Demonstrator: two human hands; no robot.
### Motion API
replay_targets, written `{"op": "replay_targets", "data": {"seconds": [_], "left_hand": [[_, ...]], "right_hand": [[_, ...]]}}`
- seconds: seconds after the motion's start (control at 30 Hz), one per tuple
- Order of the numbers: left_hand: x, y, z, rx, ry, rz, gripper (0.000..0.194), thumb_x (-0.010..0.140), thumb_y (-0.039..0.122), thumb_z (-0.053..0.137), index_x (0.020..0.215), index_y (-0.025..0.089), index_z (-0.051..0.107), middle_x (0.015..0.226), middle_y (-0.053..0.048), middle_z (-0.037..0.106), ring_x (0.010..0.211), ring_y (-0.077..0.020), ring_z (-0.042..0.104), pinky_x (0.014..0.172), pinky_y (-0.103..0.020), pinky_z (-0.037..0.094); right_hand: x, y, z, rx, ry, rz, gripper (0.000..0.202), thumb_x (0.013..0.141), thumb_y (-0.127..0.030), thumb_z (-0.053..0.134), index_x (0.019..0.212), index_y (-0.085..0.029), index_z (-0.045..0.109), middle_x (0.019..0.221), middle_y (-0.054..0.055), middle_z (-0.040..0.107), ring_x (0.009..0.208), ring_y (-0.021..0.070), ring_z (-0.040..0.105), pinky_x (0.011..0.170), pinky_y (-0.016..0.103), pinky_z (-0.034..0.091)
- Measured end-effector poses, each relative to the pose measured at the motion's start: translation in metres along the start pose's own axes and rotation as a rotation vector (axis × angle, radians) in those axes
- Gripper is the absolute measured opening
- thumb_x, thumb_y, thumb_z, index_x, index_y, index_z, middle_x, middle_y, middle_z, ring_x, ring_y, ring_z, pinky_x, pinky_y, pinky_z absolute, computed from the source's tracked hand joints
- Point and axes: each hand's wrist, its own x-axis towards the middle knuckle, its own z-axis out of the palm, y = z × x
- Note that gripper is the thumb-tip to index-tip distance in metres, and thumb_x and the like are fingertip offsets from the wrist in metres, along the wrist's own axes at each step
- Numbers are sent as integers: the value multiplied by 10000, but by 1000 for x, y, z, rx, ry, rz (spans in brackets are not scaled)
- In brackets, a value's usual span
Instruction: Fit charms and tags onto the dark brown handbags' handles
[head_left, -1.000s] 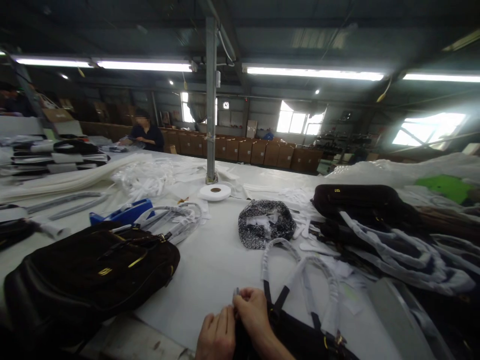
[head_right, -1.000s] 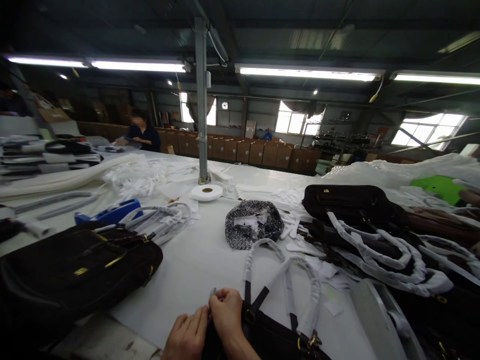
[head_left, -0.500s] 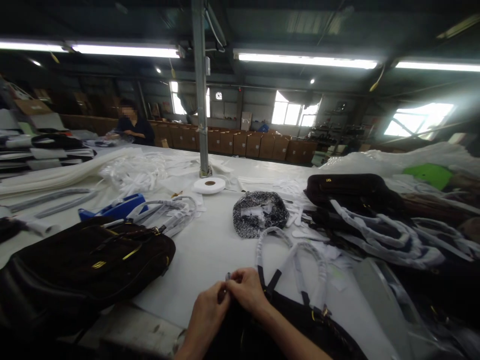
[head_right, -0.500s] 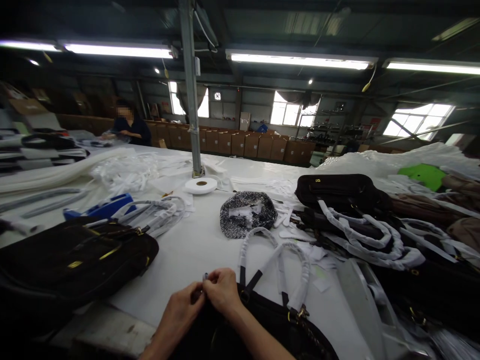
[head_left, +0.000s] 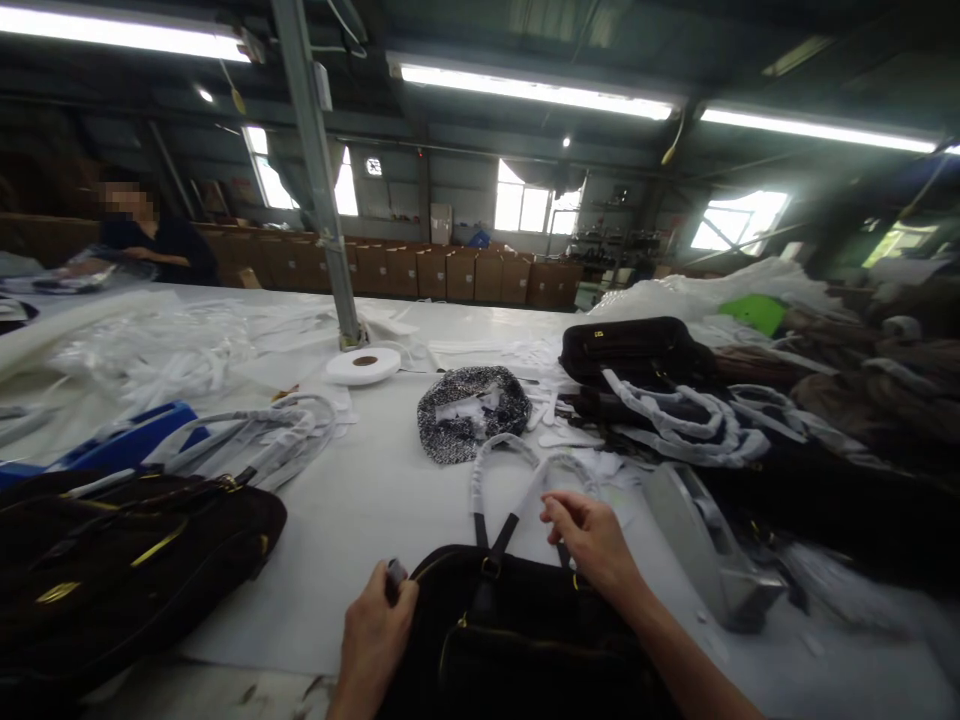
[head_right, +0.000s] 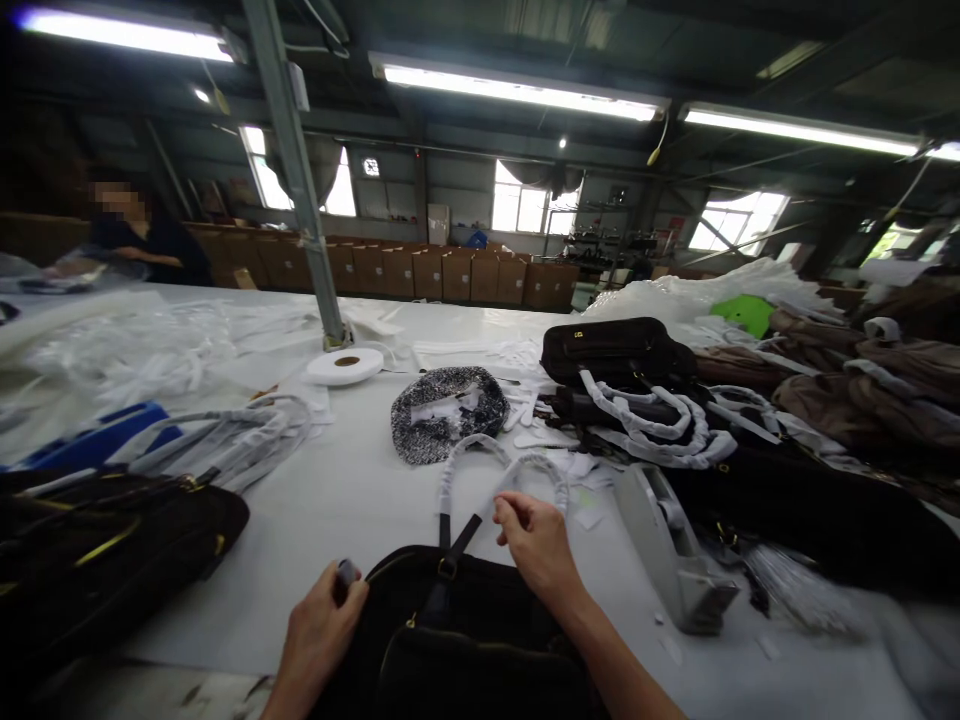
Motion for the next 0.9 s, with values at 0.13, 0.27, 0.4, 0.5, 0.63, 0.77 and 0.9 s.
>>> {"op": "replay_targets", "data": {"seconds": [0.13,0.27,0.4,0.5,0.63,0.77,0.9], "left_hand": [[4,-6,-1,16,-6,-10,135,810,334,413,735,245,482,643,13,608,675,-193,599,643,-264,405],[8,1,-19,21,-71,42,323,836,460,387,959,207,546,798,-50,675,799,-240,644,729,-317,457],[-8,12,-27,-5,133,196,490,839,502,364,1179,174,493,1133,-120,606,1060,-264,567,897,-365,431],[-32,10,-14,-67,-219,236,438,814,455,432,1113,171,581,941,-59,676,882,-205,631,795,-274,479],[-50,9,6,-78,-323,215,544,803,445,439,1213,99,528,758,-29,648,635,-174,602,651,-274,484],[-43,25,11,-16,-328,275,350,827,372,436,1072,194,610,817,-33,641,746,-185,613,716,-280,472],[-31,24,14,-75,-378,380,251,835,305,410,800,232,648,804,-29,661,792,-187,623,745,-251,472]], "right_hand": [[-42,28,-33,-75,106,151,375,824,-454,513,982,-146,660,759,53,688,590,176,625,569,258,479],[-70,39,-13,-234,-71,116,268,849,-370,485,883,-209,696,722,30,690,622,184,627,597,256,454],[-65,37,39,-513,-232,-48,244,842,-303,491,763,-213,703,762,64,700,729,217,640,657,278,420],[-53,40,67,-630,-305,-18,223,788,-332,561,694,-179,693,762,108,702,735,262,644,622,300,403],[-47,44,76,-558,-341,-1,166,758,-255,574,648,-177,671,698,75,697,691,227,643,603,279,387],[-54,36,76,-421,-247,-170,110,794,-214,543,733,-177,628,745,31,665,706,161,614,622,234,401],[-62,43,80,-403,-251,-399,178,776,-277,613,930,-190,599,882,30,660,808,178,614,728,249,438]]}}
